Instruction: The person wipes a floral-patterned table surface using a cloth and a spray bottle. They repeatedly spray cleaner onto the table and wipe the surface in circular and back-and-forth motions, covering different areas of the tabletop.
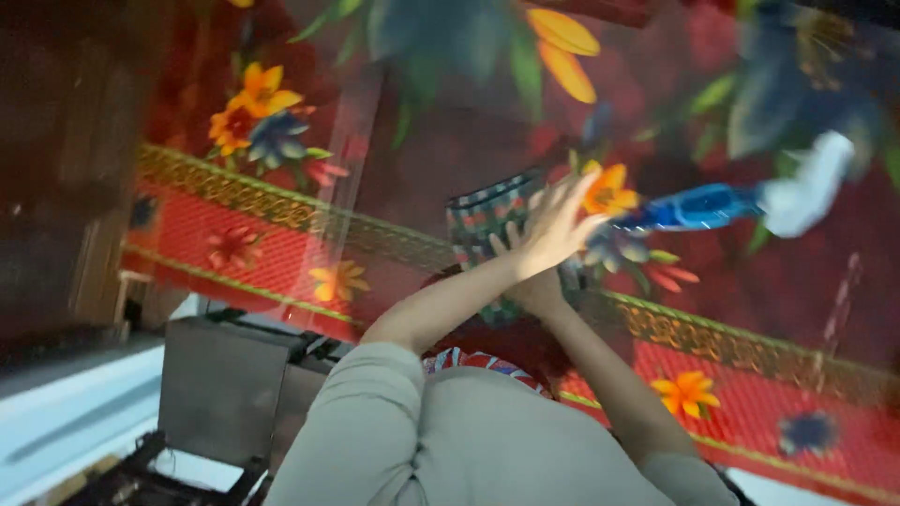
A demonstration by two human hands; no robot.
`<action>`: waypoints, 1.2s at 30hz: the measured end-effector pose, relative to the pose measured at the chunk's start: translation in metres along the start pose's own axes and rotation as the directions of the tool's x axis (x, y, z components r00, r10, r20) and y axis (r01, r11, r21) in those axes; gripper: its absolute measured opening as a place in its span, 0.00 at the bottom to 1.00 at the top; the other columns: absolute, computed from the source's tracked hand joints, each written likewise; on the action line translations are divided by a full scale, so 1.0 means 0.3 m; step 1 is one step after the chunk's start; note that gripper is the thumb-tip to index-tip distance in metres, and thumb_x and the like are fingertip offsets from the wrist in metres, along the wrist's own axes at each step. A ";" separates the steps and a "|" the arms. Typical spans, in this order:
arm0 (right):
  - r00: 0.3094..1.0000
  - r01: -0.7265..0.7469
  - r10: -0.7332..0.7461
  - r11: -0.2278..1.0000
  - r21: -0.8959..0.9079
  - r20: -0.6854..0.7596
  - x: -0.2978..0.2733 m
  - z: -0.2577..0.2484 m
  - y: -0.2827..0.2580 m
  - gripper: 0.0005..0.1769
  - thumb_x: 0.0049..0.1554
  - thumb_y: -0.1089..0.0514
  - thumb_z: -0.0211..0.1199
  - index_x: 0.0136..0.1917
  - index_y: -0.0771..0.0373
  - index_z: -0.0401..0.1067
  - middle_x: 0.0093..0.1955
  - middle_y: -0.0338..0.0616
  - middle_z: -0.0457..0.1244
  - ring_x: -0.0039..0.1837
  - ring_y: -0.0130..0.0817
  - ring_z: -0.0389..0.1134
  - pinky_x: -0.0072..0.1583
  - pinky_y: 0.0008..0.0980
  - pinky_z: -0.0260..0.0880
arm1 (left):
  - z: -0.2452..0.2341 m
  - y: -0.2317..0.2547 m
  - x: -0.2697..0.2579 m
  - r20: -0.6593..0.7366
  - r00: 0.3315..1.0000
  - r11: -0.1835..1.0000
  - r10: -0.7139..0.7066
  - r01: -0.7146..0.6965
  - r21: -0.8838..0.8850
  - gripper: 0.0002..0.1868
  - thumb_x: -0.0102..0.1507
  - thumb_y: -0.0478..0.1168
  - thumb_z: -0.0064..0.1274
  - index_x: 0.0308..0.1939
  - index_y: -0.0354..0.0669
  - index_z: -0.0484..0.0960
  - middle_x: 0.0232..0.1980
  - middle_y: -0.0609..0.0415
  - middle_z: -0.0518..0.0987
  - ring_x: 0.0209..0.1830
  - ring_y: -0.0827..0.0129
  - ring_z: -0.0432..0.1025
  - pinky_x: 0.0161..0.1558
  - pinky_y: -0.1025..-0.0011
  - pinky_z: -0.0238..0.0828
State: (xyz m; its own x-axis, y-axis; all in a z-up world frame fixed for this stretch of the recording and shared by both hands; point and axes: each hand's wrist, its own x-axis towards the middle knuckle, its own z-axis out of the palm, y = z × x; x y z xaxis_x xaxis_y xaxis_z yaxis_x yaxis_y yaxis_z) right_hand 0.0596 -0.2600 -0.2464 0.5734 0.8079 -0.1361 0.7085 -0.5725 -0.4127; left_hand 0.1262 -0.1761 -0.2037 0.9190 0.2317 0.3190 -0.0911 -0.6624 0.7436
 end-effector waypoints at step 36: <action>0.426 0.904 -0.897 0.417 -0.094 0.118 1.117 0.437 -1.525 0.38 0.66 0.34 0.39 0.83 0.50 0.56 0.85 0.57 0.45 0.85 0.64 0.38 0.74 0.80 0.25 | -1.641 -1.071 -0.880 -0.707 0.590 0.494 -0.389 0.781 0.381 0.35 0.72 0.61 0.44 0.78 0.48 0.64 0.79 0.49 0.63 0.81 0.60 0.55 0.68 0.54 0.45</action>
State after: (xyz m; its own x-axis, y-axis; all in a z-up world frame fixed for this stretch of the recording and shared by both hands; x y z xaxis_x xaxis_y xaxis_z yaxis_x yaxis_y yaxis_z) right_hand -0.1265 0.2910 -0.2214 -0.4395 0.8744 0.2057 0.8525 0.4782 -0.2110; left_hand -0.2759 0.3262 -0.2377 0.3068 0.8982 0.3148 0.8191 -0.4176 0.3933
